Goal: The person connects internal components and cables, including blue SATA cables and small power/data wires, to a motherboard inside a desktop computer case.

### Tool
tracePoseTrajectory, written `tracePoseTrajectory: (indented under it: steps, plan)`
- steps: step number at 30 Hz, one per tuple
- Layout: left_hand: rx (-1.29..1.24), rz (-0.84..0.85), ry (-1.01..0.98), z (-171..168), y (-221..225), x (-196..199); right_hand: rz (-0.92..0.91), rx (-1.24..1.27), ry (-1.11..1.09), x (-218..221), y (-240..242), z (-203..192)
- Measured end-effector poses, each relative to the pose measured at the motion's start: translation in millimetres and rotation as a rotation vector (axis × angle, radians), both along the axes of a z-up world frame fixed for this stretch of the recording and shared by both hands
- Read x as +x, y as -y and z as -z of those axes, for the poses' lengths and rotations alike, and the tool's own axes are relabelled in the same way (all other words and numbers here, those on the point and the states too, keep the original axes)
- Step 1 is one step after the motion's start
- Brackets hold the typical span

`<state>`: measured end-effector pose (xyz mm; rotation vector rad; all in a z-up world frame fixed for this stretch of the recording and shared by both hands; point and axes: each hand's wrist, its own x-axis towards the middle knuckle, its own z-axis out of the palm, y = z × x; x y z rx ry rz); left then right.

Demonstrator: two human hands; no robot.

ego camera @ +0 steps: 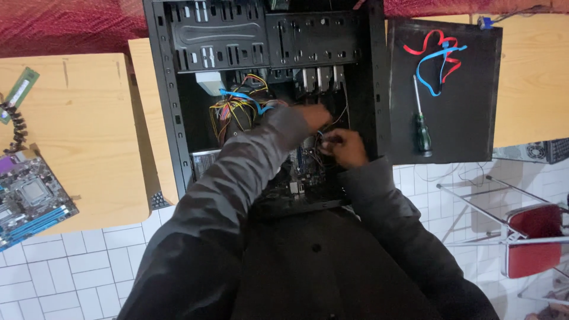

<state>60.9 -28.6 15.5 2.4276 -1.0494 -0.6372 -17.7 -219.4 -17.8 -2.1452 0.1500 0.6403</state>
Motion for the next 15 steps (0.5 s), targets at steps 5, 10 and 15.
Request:
tracePoseTrajectory:
  steps: [5, 10, 15]
  plan:
    - [-0.116, -0.027, -0.153, 81, 11, 24, 0.262, 0.467, -0.194, 2, 0, -4]
    - [-0.376, -0.078, -0.265, 102, -11, 35, 0.301, 0.684, -0.263, 4, -15, -23]
    - [-0.639, -0.253, -0.419, 99, -22, 23, 0.25, 0.809, -0.317, 7, -16, -28]
